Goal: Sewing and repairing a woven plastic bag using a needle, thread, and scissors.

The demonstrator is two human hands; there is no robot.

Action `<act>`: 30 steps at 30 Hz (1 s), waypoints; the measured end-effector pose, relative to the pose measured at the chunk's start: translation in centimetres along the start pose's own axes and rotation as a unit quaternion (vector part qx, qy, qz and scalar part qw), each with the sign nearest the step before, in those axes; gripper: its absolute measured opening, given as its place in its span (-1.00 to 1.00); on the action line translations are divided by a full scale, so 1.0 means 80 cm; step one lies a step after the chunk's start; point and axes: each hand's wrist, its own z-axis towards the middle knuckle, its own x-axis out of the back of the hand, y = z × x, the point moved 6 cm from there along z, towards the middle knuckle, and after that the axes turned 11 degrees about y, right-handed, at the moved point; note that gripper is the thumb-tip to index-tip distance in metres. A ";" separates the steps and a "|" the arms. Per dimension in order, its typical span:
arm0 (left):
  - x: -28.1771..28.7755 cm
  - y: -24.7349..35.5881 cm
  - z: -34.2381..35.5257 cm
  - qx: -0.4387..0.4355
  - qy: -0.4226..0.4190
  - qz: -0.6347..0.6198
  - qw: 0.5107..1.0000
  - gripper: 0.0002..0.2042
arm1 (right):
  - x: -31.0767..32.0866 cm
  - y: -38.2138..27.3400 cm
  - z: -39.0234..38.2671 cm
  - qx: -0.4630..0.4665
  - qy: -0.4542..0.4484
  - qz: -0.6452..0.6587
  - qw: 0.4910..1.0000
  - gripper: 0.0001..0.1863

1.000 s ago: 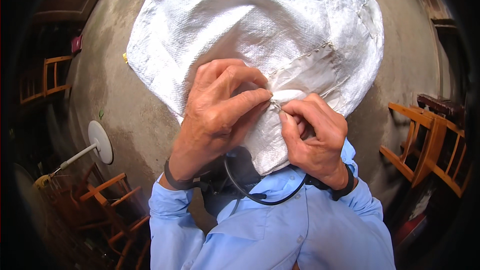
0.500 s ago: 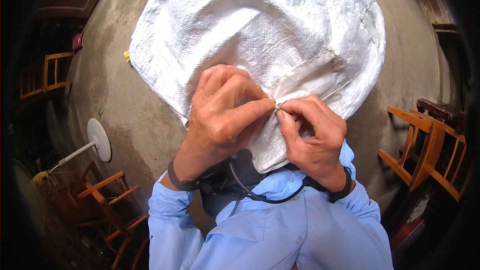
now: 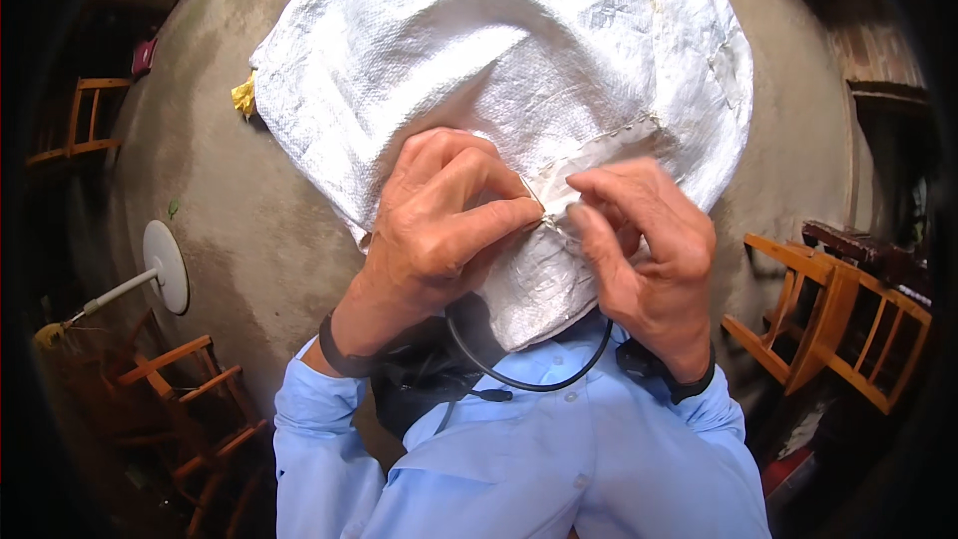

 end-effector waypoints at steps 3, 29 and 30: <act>0.000 0.000 -0.002 -0.002 0.011 0.010 1.000 -0.73 | -0.007 0.001 0.020 0.093 -0.046 -0.003 0.995 -0.82; -0.026 0.046 -0.057 -0.046 -0.183 0.031 0.982 -0.56 | -0.040 0.030 0.019 -0.016 -0.176 -0.008 0.984 -0.98; -0.031 0.043 -0.061 -0.050 -0.193 0.035 0.979 -0.57 | -0.042 0.028 0.017 0.037 -0.150 -0.016 0.988 -0.95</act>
